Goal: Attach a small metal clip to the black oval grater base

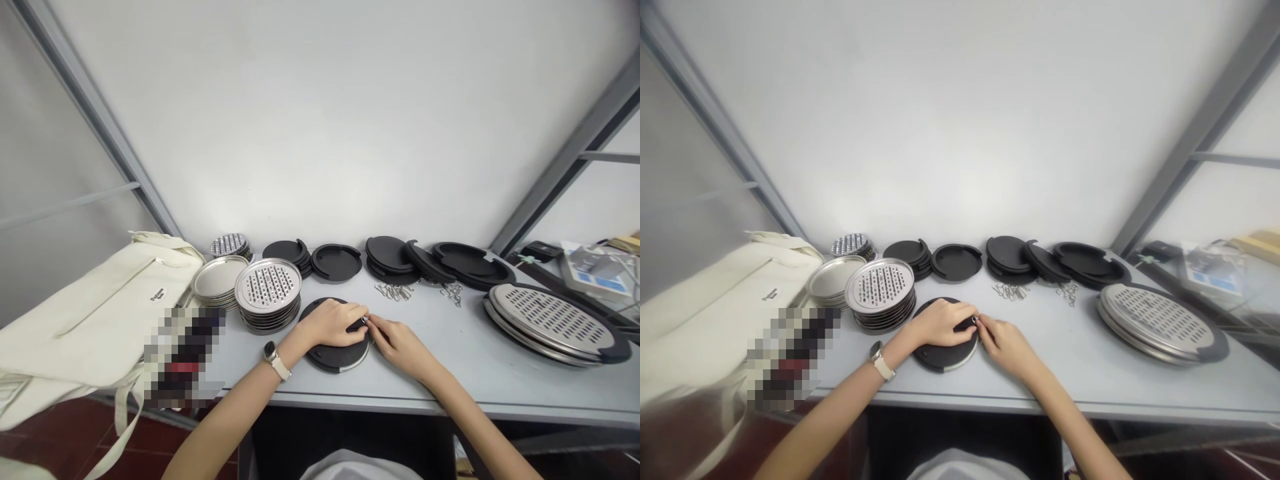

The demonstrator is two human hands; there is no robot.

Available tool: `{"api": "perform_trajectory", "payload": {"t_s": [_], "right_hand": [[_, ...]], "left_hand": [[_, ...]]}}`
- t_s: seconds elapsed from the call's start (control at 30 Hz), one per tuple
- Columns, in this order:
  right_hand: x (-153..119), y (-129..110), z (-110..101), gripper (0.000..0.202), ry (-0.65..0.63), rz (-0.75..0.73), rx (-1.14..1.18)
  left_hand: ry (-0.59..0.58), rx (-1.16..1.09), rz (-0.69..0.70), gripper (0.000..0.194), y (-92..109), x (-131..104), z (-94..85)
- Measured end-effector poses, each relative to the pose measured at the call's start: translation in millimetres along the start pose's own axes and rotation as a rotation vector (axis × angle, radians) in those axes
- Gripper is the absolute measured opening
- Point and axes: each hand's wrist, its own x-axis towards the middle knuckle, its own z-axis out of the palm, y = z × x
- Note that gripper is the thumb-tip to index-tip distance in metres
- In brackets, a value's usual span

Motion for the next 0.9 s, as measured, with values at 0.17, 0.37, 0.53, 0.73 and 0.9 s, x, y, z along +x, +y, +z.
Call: {"api": "perform_trajectory", "payload": {"t_s": [0.17, 0.37, 0.53, 0.73, 0.9], "right_hand": [[0.2, -0.1, 0.7, 0.03, 0.003, -0.002, -0.024], [0.6, 1.2, 1.5, 0.029, 0.004, -0.013, -0.029], [-1.3, -0.3, 0.1, 0.03, 0.015, -0.015, -0.034], [0.0, -0.4, -0.7, 0.031, 0.002, -0.011, -0.024], [0.3, 2.1, 0.7, 0.031, -0.014, -0.003, -0.023]], "left_hand": [[0.006, 0.036, -0.026, 0.023, -0.6, 0.0, 1.5], [-0.006, -0.023, -0.023, 0.023, -2.6, -0.5, 2.6], [-0.013, -0.078, -0.028, 0.026, -4.0, -0.8, 2.6], [-0.018, -0.076, -0.031, 0.027, -3.5, -1.0, 1.0], [-0.022, -0.068, -0.026, 0.028, -3.3, -0.5, 1.1]]}}
